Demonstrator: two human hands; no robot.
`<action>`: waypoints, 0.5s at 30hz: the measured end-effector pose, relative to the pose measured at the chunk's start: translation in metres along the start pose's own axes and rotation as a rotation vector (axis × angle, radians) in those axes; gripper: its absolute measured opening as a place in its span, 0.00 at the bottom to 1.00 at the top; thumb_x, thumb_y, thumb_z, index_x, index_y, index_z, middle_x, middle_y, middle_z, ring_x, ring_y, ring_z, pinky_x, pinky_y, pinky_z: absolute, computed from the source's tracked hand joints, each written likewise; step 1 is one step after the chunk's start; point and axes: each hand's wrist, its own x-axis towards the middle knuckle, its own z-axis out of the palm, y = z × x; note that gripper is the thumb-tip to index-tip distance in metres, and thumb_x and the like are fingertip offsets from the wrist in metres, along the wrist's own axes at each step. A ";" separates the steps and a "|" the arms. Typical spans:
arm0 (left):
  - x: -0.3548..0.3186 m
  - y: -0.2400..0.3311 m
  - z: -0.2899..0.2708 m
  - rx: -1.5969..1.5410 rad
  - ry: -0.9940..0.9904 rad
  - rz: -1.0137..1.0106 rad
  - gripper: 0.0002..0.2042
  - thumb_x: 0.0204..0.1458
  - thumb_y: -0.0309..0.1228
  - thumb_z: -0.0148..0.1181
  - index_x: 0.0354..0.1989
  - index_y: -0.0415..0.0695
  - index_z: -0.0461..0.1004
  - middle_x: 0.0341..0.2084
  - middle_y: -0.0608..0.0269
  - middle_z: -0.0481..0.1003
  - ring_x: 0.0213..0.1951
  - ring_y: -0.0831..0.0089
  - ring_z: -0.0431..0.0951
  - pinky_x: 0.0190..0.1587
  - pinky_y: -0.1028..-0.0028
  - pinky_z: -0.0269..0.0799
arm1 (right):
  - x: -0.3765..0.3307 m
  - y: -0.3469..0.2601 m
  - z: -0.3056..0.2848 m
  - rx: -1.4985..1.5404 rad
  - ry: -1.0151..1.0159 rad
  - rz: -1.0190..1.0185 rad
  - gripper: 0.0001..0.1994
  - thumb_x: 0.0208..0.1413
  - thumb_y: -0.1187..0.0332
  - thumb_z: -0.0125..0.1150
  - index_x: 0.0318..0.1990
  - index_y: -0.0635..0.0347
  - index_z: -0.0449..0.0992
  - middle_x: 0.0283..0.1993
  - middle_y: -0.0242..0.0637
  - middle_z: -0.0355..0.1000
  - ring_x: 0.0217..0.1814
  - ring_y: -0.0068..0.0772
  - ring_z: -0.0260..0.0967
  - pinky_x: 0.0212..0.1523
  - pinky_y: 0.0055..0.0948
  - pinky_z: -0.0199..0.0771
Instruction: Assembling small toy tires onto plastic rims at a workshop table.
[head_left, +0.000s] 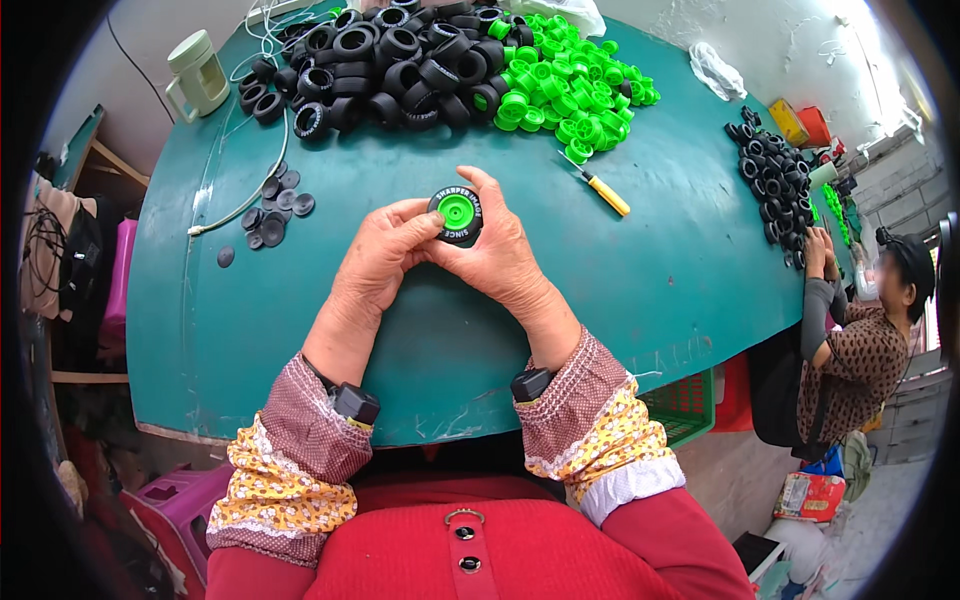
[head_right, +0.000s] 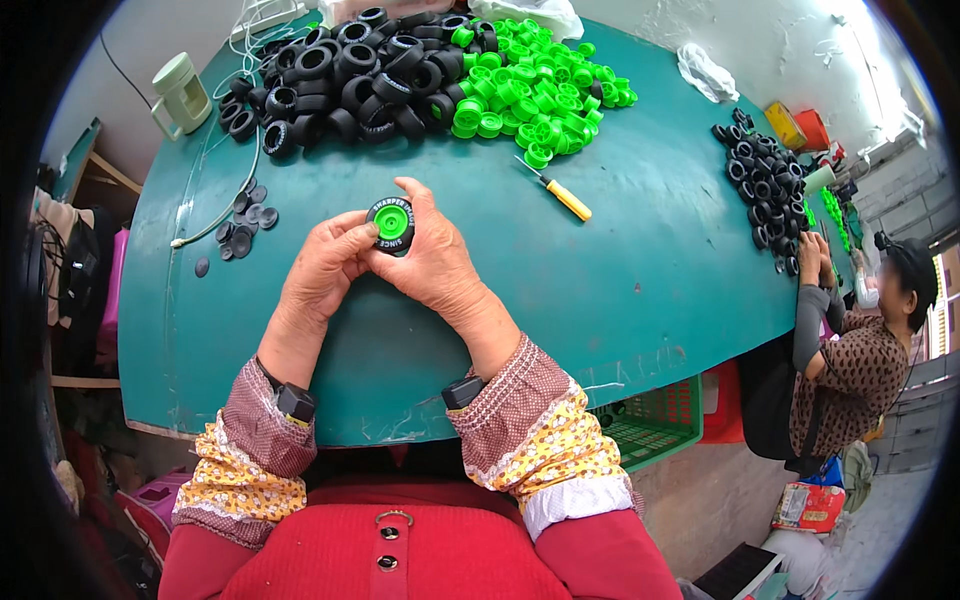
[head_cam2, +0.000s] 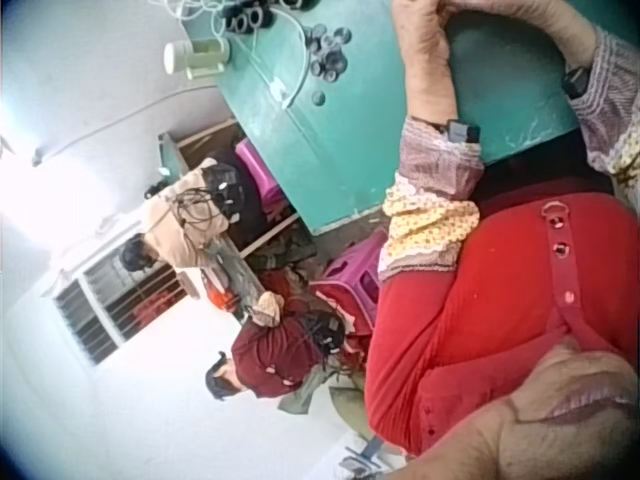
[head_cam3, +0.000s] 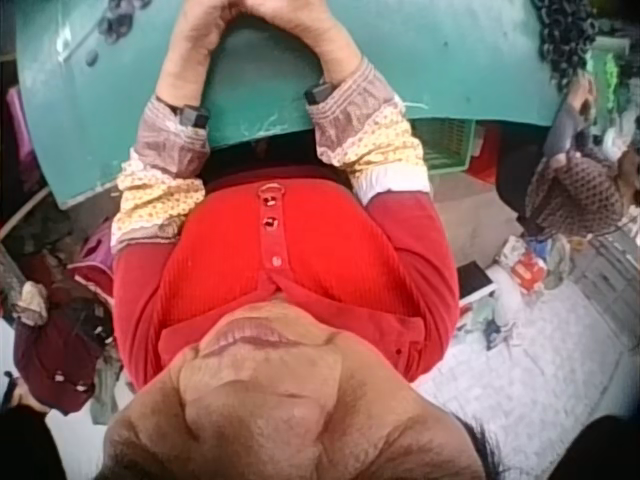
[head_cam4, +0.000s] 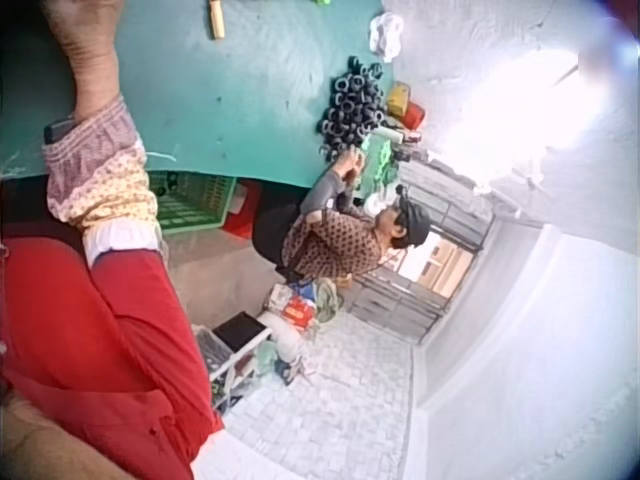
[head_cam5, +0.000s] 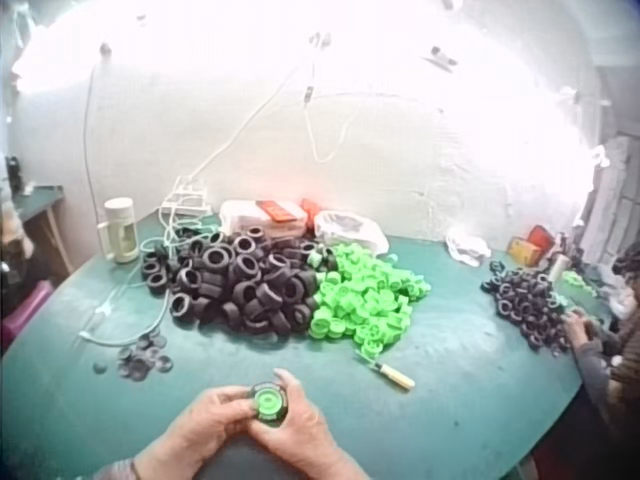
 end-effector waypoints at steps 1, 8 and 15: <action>0.000 0.000 -0.002 0.015 0.001 0.002 0.16 0.48 0.31 0.54 0.43 0.33 0.69 0.31 0.63 0.73 0.31 0.80 0.73 0.35 0.82 0.70 | 0.000 0.000 0.000 0.006 -0.023 -0.010 0.30 0.33 0.63 0.67 0.46 0.62 0.61 0.38 0.49 0.69 0.41 0.48 0.69 0.40 0.35 0.70; 0.002 -0.003 0.000 0.024 0.057 0.048 0.16 0.48 0.30 0.55 0.44 0.33 0.69 0.32 0.62 0.73 0.32 0.79 0.74 0.34 0.82 0.71 | 0.001 0.000 0.001 -0.032 -0.056 0.017 0.26 0.35 0.65 0.66 0.43 0.61 0.61 0.37 0.48 0.69 0.39 0.47 0.69 0.39 0.36 0.69; 0.003 -0.001 -0.006 -0.050 -0.009 0.031 0.16 0.49 0.30 0.55 0.45 0.33 0.68 0.34 0.61 0.73 0.34 0.78 0.74 0.36 0.80 0.71 | -0.001 -0.005 0.003 0.109 -0.007 -0.076 0.24 0.35 0.69 0.64 0.42 0.60 0.61 0.33 0.46 0.69 0.34 0.45 0.70 0.34 0.33 0.70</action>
